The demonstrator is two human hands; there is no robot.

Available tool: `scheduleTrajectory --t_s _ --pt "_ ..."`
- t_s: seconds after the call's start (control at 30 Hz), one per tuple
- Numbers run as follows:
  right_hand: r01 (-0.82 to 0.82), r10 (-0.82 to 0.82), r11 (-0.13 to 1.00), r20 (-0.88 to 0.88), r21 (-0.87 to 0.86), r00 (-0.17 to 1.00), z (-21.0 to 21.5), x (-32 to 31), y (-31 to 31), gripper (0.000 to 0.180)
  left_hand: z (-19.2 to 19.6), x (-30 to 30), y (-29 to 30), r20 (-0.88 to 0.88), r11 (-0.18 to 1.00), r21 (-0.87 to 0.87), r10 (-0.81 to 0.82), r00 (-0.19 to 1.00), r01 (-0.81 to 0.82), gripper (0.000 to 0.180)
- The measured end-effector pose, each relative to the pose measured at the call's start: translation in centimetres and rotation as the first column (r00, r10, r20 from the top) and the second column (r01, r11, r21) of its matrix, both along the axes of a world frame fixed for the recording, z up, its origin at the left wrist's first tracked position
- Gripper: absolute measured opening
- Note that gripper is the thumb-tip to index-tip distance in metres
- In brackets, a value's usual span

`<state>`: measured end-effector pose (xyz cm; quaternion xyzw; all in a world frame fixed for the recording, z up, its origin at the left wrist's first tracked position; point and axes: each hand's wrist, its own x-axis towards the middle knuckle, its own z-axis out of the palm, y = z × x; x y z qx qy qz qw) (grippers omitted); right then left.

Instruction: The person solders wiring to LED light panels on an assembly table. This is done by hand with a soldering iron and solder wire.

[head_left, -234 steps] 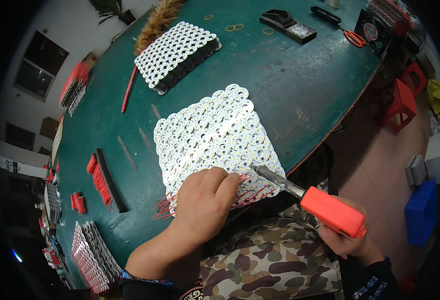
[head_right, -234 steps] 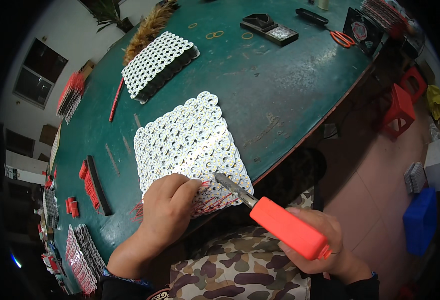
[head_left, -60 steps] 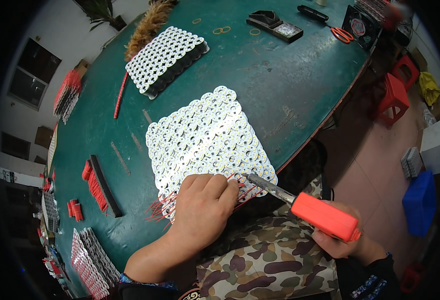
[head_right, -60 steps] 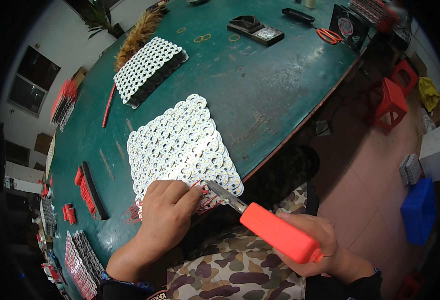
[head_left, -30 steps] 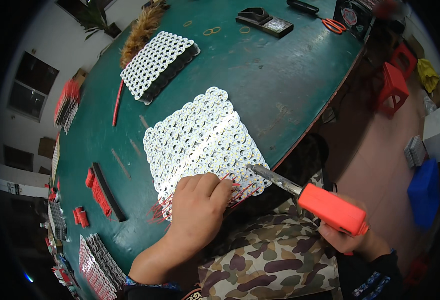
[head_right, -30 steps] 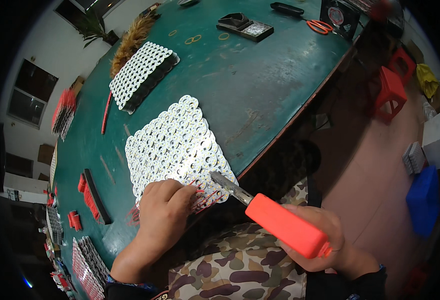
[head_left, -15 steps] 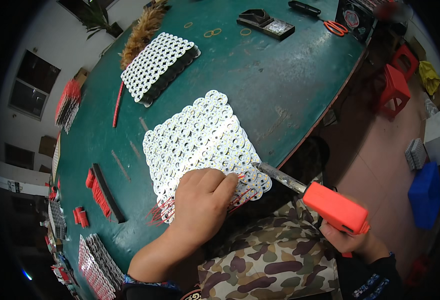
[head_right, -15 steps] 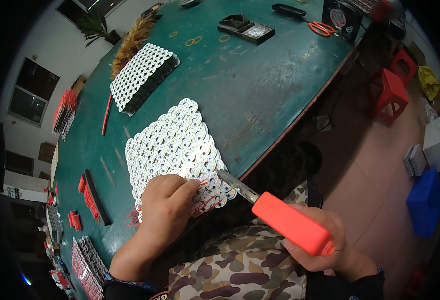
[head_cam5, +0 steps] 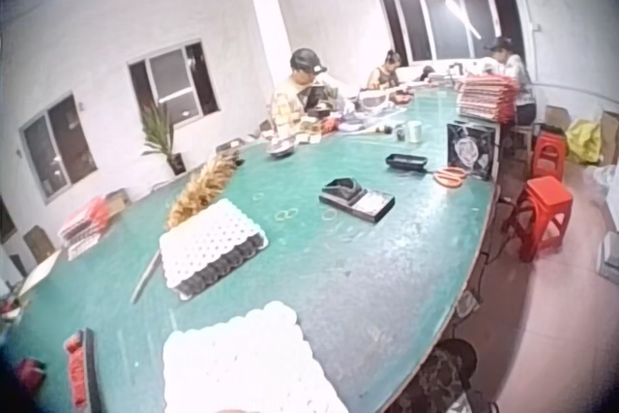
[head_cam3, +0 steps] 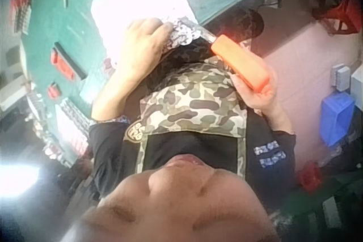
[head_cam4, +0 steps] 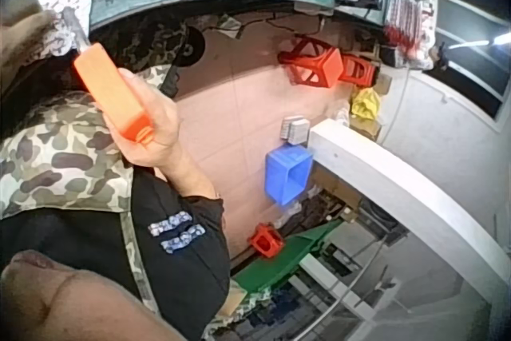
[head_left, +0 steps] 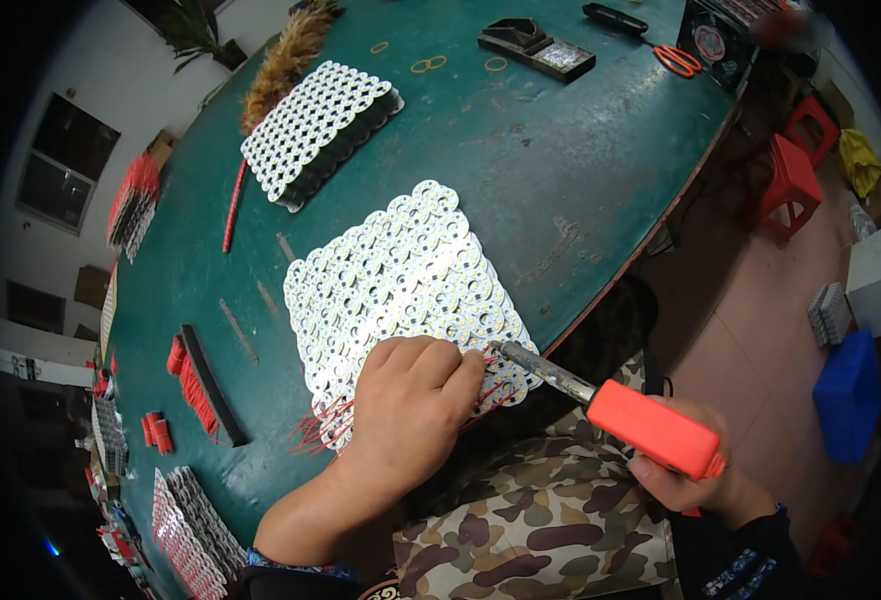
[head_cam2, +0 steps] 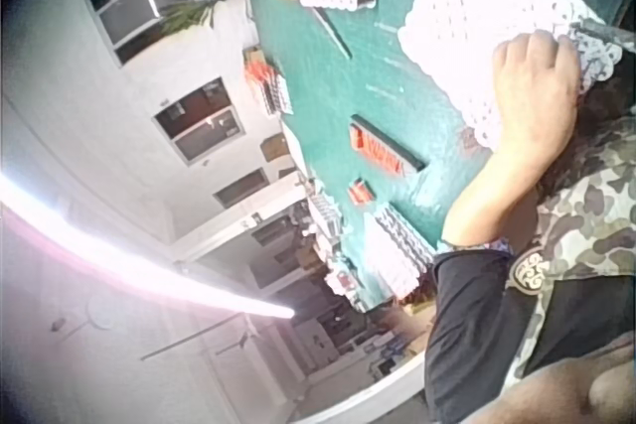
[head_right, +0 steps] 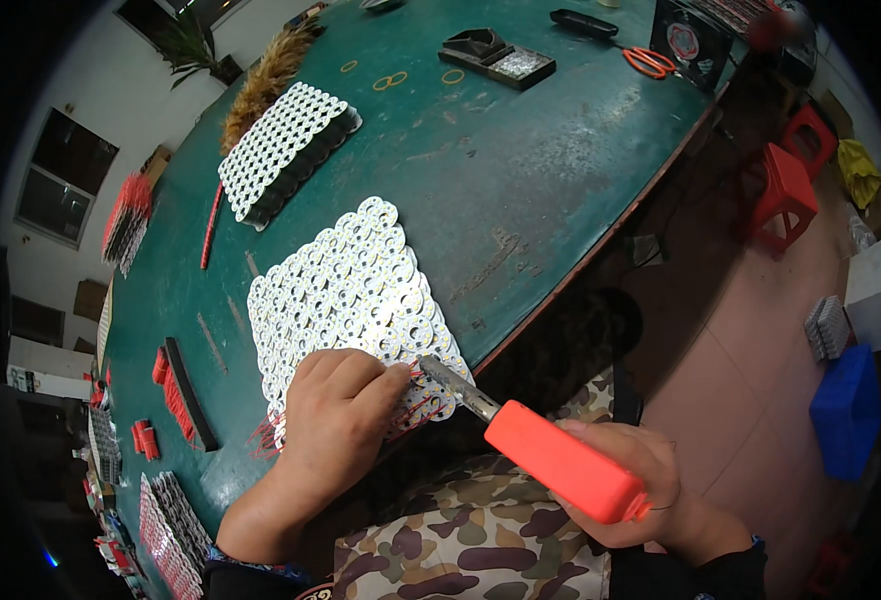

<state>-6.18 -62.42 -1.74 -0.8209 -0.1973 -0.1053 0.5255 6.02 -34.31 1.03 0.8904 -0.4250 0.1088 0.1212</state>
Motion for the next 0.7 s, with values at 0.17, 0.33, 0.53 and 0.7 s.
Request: scheduleTrajectory --t_s 0.17,0.33,0.53,0.7 --pt "0.000 0.000 1.000 0.025 0.001 1.000 -0.1 0.0 0.1 0.062 0.0 0.0 0.1 0.000 1.000 0.002 -0.005 1.000 0.005 0.023" --pt "0.011 -0.011 1.000 0.040 -0.001 0.999 -0.1 -0.1 0.0 0.062 0.2 0.2 0.0 0.000 0.999 0.040 -0.021 1.000 0.021 0.018" --pt "-0.022 0.022 1.000 -0.013 -0.012 1.000 0.0 -0.3 -0.3 0.062 0.1 0.2 0.2 0.007 0.999 0.037 -0.023 1.000 0.022 0.018" --pt "0.025 -0.027 0.996 -0.020 -0.087 0.999 -1.0 -1.7 -1.4 0.061 0.2 0.2 0.1 0.004 1.000 0.010 -0.026 1.000 0.026 0.023"
